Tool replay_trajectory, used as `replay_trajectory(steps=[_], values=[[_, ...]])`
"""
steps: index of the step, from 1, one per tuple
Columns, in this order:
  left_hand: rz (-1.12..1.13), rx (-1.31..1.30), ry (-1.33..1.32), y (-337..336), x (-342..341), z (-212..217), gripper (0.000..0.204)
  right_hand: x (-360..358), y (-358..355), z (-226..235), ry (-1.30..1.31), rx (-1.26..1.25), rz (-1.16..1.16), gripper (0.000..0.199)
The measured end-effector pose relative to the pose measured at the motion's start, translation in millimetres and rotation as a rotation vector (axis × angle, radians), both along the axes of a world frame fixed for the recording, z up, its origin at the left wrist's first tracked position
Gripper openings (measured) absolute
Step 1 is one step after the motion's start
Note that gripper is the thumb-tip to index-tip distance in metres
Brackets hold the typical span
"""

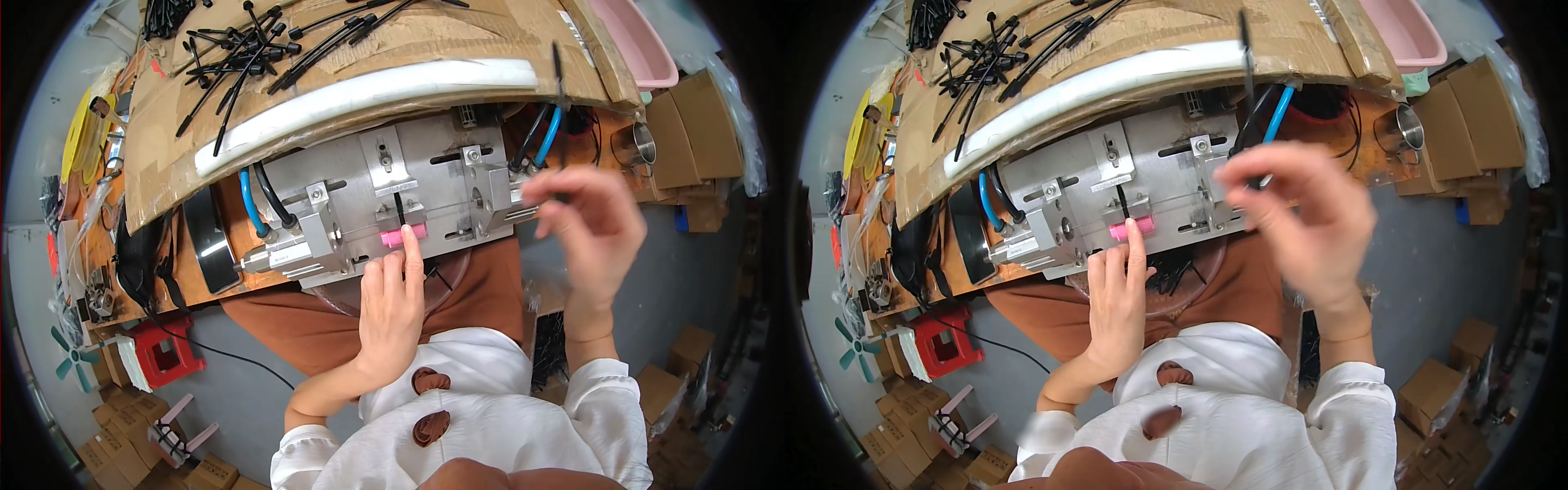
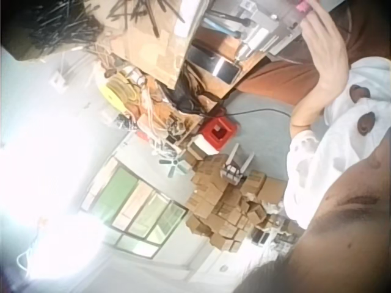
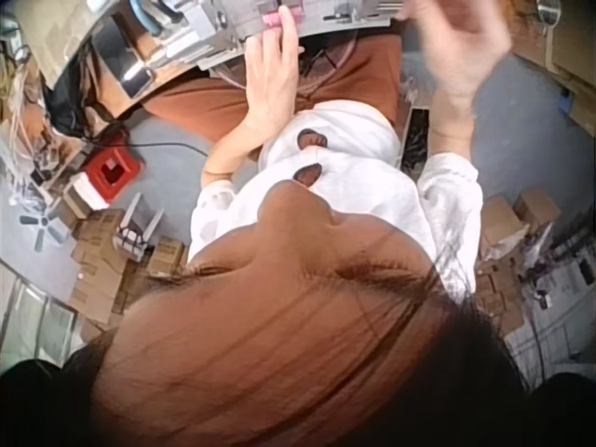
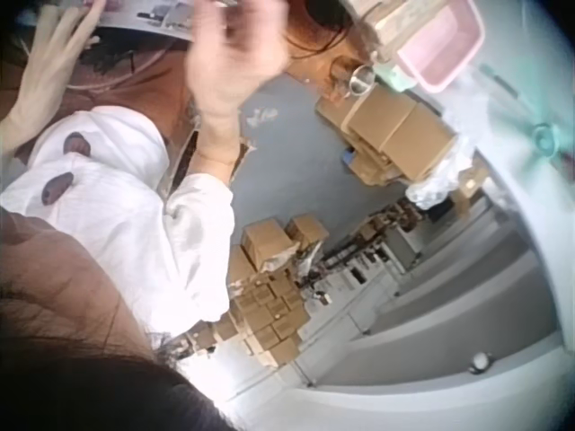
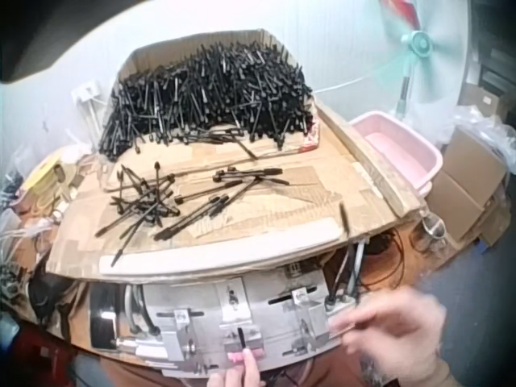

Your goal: The person picks up individual plastic cable ties and inserts them one by one into an automated assembly machine, then retrieves the processed ties from the machine's output area.

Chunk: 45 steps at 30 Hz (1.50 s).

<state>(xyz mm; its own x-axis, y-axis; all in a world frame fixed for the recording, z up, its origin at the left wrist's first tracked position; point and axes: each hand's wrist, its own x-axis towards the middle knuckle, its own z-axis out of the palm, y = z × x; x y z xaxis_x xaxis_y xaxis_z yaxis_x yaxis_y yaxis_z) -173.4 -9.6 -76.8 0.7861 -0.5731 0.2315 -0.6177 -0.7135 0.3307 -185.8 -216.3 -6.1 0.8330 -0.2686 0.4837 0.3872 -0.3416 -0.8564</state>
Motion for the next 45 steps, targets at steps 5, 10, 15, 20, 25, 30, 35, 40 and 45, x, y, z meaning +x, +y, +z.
replay_trajectory(steps=[5, 10, 15, 20, 25, 30, 35, 40, 45], values=[[-0.14, -0.055, -0.109, 5.8, 42.0, 51.9, 0.063, -22.6, 39.3, -55.9, -0.025, -0.514, 0.042, 0.061], [-0.079, -0.109, -0.493, -20.5, 192.4, 103.7, 0.029, -21.8, 63.9, -80.9, 0.064, -0.605, 0.081, 0.063], [-0.267, -0.027, -0.182, -28.8, 247.8, 124.3, 0.023, -13.1, 71.9, -88.0, 0.095, -0.597, 0.08, 0.066], [-0.263, -0.146, -0.422, -31.2, 205.6, 130.1, 0.02, -7.8, 58.1, -59.3, 0.125, -0.654, 0.151, 0.059], [-0.234, -0.156, -0.365, 11.1, 203.9, 133.3, 0.021, 83.5, 0.4, 9.1, -0.306, -0.991, -0.176, 0.026], [-0.178, -0.151, -0.205, 30.2, 154.3, 118.5, 0.029, 211.0, -34.0, 44.3, -0.442, -1.399, -0.178, 0.014], [-0.069, -0.294, -0.327, 45.1, 97.3, 93.8, 0.05, 208.5, -34.5, 87.8, 0.199, -0.61, 0.034, 0.012], [-0.074, -0.303, -0.01, 32.2, 12.8, 31.2, 0.077, 228.8, -52.5, 69.0, 0.119, 0.128, 0.228, 0.027], [-0.013, -0.217, -0.048, -4.0, 1.2, -3.9, 0.072, 220.7, -64.2, 76.7, -0.13, 0.225, 0.285, 0.031]])
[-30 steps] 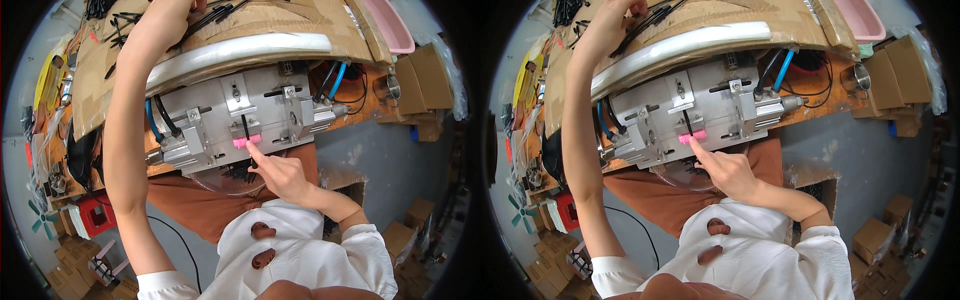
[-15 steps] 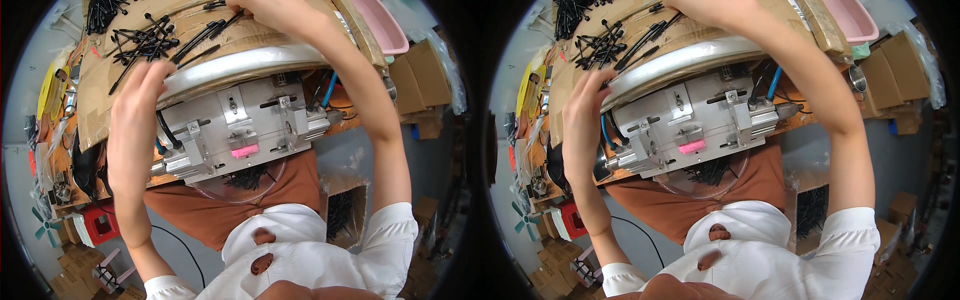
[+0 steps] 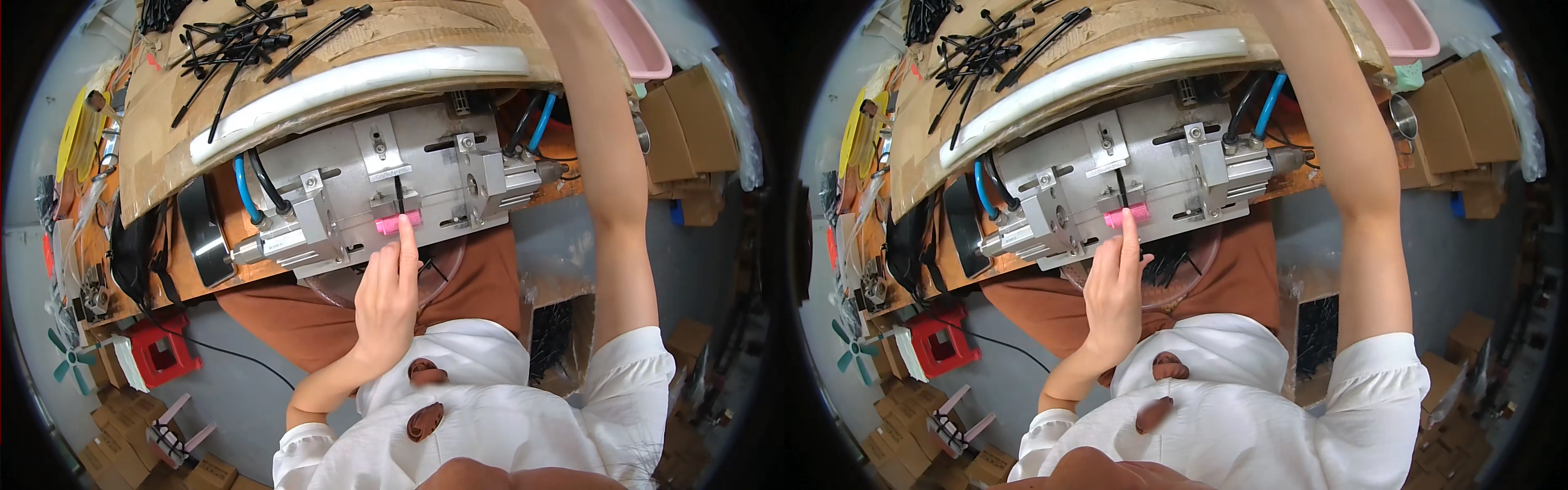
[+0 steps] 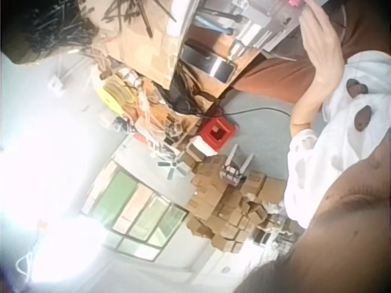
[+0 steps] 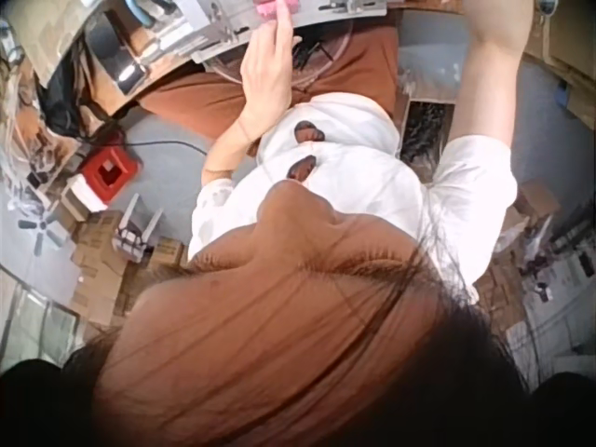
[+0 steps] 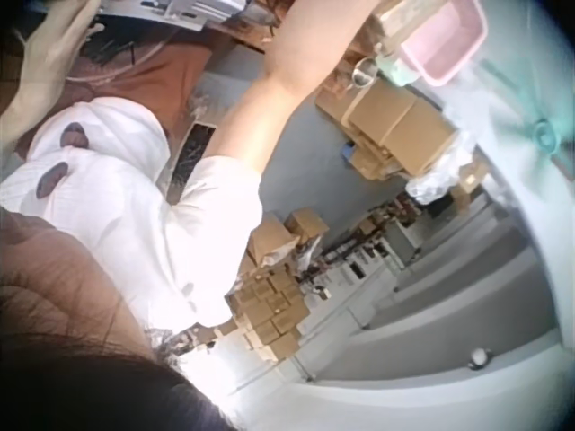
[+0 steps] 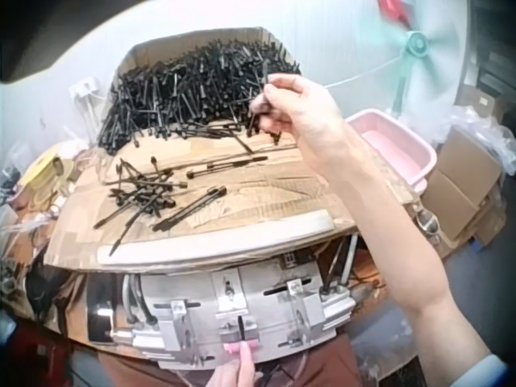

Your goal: The person picks up individual plastic cable ties and inserts them one by one into an automated assembly machine, then retrieves the processed ties from the machine's output area.

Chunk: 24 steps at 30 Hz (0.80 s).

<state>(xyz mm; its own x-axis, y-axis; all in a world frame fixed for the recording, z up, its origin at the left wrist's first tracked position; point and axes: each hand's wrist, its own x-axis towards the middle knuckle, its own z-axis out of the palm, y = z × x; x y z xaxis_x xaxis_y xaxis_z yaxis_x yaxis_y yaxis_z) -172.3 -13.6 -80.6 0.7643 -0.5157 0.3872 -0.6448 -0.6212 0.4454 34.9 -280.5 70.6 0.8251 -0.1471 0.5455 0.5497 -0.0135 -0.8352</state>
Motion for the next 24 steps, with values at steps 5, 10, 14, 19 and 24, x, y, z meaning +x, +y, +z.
replay_trajectory(steps=[5, 10, 14, 19, 24], values=[[0.062, 0.056, 0.007, -3.1, -5.9, -0.7, 0.071, -57.4, -0.8, 9.2, 0.011, 0.014, 0.165, 0.031], [0.07, 0.117, -0.024, -5.5, -4.5, -5.3, 0.07, -135.6, 23.1, 2.5, 0.121, 0.169, -0.057, 0.02], [0.079, 0.114, -0.011, 0.6, -4.0, -7.5, 0.071, -188.9, 52.9, -40.6, 0.18, -0.126, -0.157, 0.02], [-0.126, 0.051, -0.087, 2.9, 33.5, 45.4, 0.066, -242.3, 100.8, -122.6, 0.015, -0.689, -0.321, 0.057], [-0.048, -0.063, -0.442, -16.6, 163.3, 95.1, 0.019, -243.8, 132.2, -159.3, 0.1, -0.821, -0.222, 0.065]])
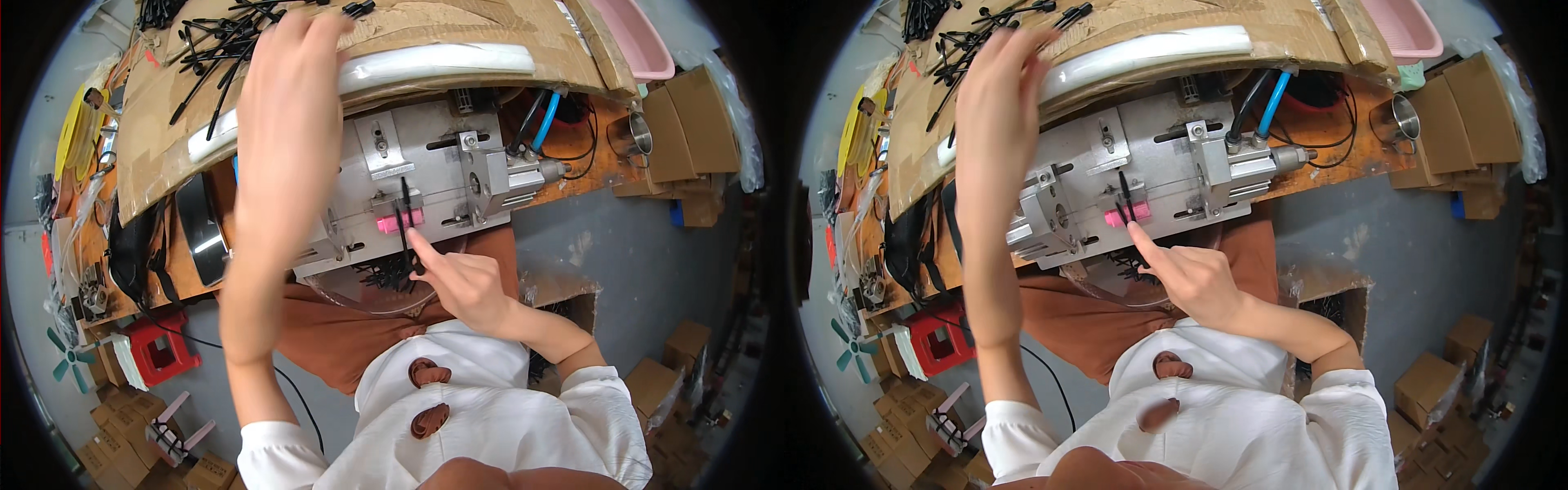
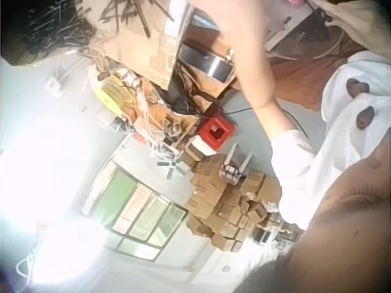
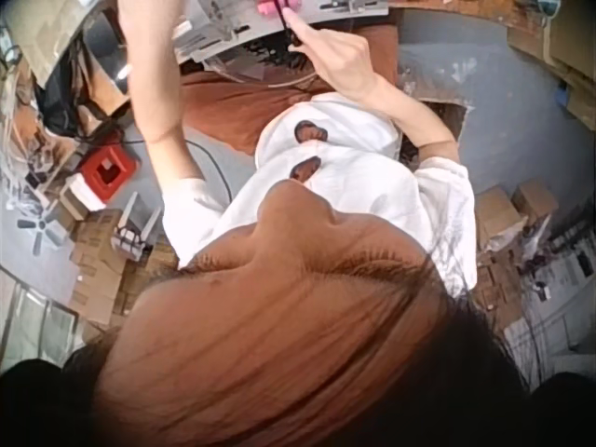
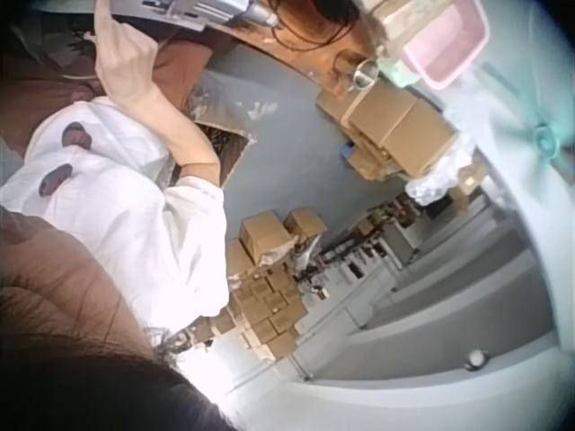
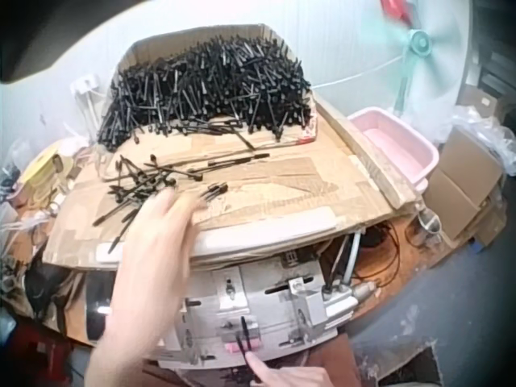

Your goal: The person picks up individual plastic cable ties and inserts them one by one into an automated assembly machine, then retrieves the processed ties from the machine's output area.

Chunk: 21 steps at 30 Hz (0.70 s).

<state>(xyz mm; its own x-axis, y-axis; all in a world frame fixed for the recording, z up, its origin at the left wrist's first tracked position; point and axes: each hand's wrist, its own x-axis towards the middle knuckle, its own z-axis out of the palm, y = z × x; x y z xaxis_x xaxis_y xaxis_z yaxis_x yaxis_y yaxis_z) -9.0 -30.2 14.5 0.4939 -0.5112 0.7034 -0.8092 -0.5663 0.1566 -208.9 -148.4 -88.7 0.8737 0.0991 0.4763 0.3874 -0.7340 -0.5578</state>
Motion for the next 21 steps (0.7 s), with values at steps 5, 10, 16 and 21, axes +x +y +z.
replay_trajectory(steps=[5, 10, 16, 21], values=[[-0.036, 0.16, 0.15, -33.6, 44.0, 23.4, 0.012, 11.6, 3.2, -5.6, 0.008, 0.004, -0.014, 0.064], [-0.23, 0.193, 0.079, -20.2, 49.5, 11.1, 0.015, 10.1, -7.3, 27.1, 0.112, -0.052, 0.047, 0.062], [-0.235, 0.173, 0.201, -11.8, 8.5, 17.5, 0.018, 92.7, -68.4, 103.2, -0.37, -0.233, -0.045, 0.033], [-0.198, 0.033, 0.358, 4.9, 4.5, 33.8, 0.018, 270.5, -77.9, 138.4, -0.098, -0.523, -0.178, 0.013]])
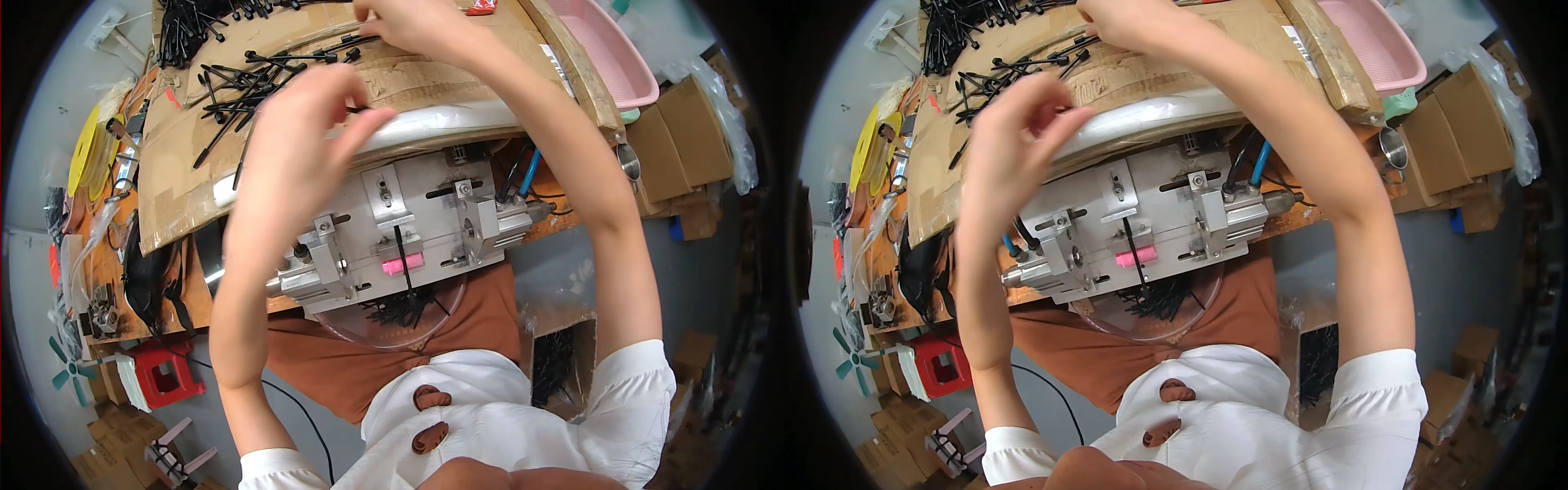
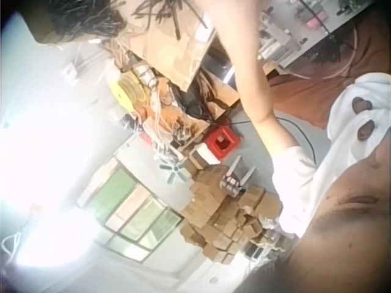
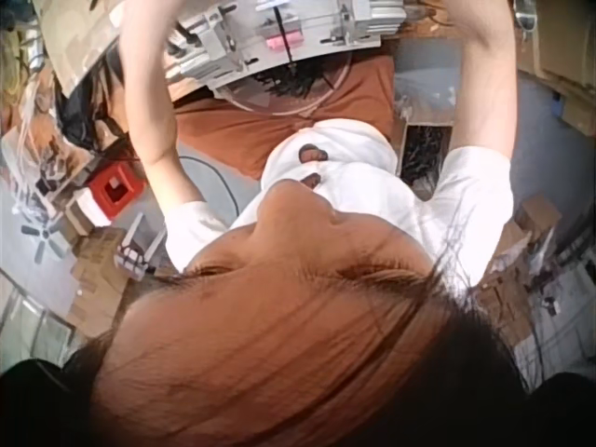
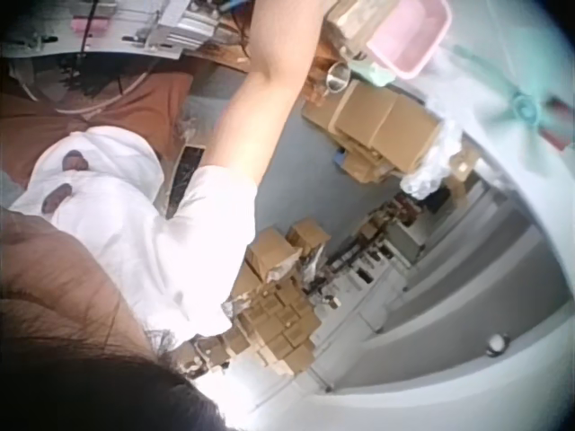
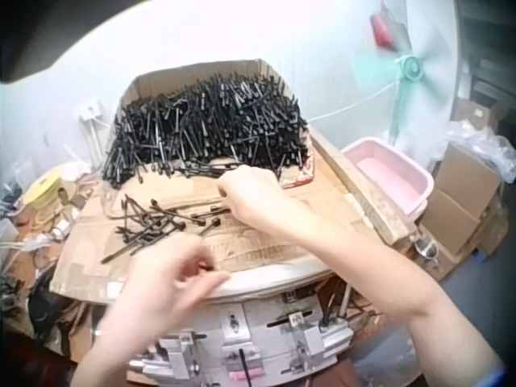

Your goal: The person picks up individual plastic cable ties and inserts them one by one into an automated assembly machine, then retrieves the processed ties from the machine's output area.

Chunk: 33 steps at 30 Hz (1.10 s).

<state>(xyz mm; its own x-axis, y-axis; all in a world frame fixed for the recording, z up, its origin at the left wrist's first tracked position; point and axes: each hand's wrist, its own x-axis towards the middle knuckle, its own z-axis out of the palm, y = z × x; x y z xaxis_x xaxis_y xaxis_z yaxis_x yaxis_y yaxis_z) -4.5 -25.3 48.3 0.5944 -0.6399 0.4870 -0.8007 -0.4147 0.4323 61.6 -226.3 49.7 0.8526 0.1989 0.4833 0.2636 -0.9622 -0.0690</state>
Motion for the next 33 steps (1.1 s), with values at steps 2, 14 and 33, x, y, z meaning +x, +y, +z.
replay_trajectory(steps=[2, 14, 33], values=[[0.009, -0.169, 0.341, 32.6, 0.0, 15.9, 0.013, 8.9, 4.3, 5.7, 0.132, 0.037, -0.012, 0.012], [0.19, 0.029, 0.112, 31.3, -171.0, -109.8, 0.073, -81.8, -25.6, 37.7, 0.133, 0.886, 0.23, 0.045], [0.314, -0.011, -0.277, 6.4, -23.3, -34.7, 0.034, -271.5, 60.0, -126.0, 0.049, 0.549, 0.213, 0.064]])
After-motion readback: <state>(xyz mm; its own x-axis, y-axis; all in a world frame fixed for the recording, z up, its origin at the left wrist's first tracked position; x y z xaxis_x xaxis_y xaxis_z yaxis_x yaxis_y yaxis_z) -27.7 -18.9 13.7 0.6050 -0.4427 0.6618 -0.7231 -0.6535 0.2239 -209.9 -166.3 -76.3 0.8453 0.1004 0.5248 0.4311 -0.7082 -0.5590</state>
